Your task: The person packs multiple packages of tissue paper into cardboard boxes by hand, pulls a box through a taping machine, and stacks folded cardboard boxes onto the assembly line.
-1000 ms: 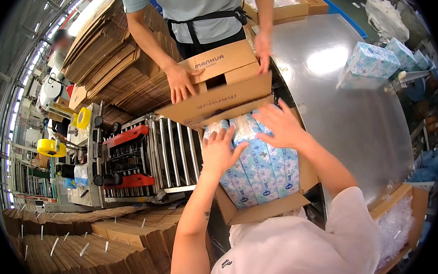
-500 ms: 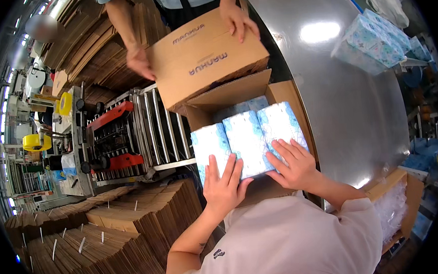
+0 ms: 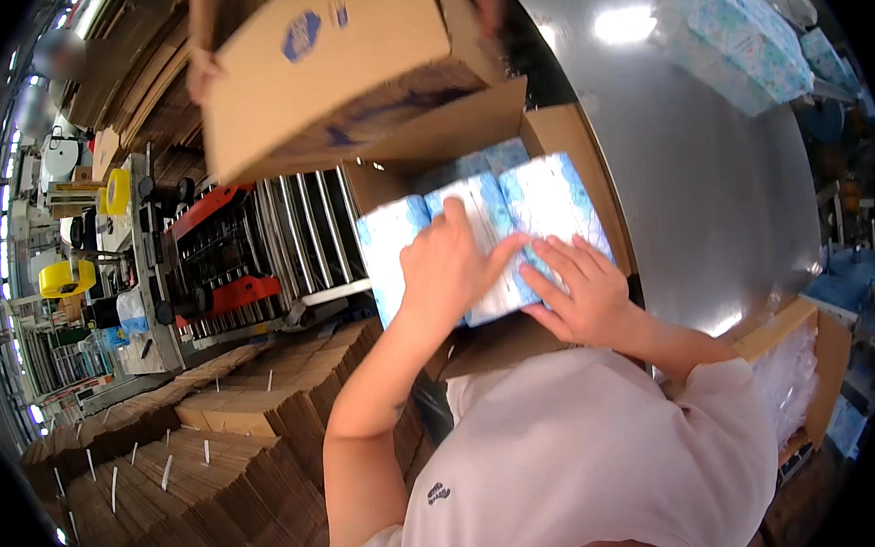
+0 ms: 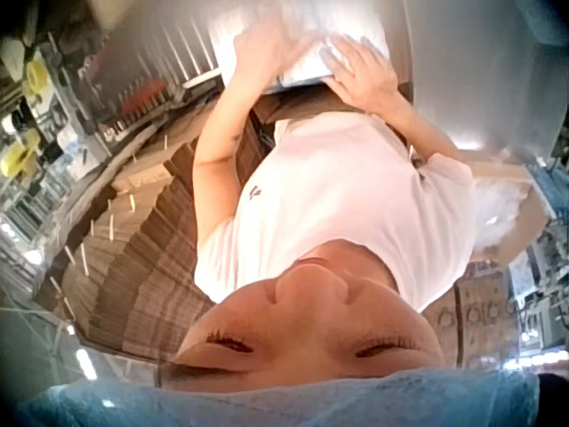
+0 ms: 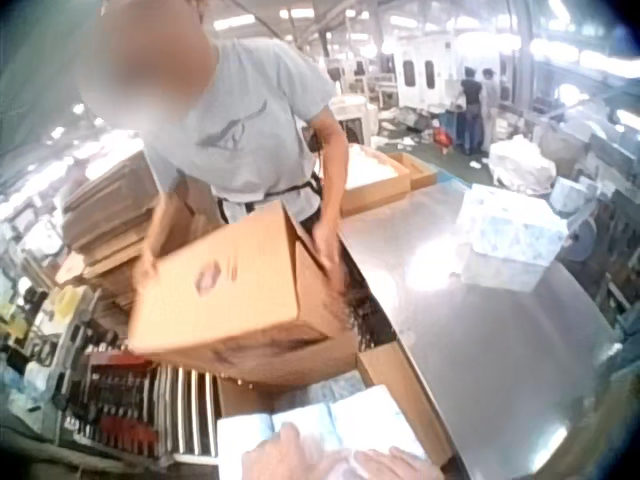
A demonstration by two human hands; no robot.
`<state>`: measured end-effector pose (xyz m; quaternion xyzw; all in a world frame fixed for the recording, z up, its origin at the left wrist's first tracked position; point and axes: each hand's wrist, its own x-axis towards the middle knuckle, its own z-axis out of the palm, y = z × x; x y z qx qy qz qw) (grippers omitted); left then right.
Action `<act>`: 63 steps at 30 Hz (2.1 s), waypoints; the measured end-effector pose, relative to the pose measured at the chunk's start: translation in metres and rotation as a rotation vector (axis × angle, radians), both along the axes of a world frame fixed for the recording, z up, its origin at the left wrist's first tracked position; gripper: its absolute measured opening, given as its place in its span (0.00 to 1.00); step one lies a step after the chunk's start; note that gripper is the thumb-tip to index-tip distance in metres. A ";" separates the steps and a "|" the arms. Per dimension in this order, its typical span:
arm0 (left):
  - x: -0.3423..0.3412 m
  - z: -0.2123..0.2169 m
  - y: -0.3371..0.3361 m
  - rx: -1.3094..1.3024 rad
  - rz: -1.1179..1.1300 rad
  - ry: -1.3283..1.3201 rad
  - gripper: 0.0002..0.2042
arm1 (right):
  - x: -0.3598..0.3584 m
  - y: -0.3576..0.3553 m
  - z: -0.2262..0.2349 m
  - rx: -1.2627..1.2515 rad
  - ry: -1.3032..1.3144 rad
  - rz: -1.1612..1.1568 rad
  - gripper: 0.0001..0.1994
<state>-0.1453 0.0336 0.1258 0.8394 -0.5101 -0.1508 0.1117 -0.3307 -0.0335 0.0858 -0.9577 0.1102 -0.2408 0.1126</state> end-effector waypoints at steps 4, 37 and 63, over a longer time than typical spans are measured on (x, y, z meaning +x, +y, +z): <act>0.014 -0.023 -0.006 -0.048 0.097 0.172 0.16 | -0.001 -0.004 -0.010 0.007 -0.053 -0.036 0.21; -0.025 0.008 0.100 0.094 -0.297 -0.041 0.52 | -0.030 -0.035 -0.003 0.434 -0.173 -0.007 0.40; -0.002 -0.002 -0.024 -0.224 -0.658 -0.061 0.27 | -0.023 -0.024 -0.019 0.391 -0.105 0.179 0.25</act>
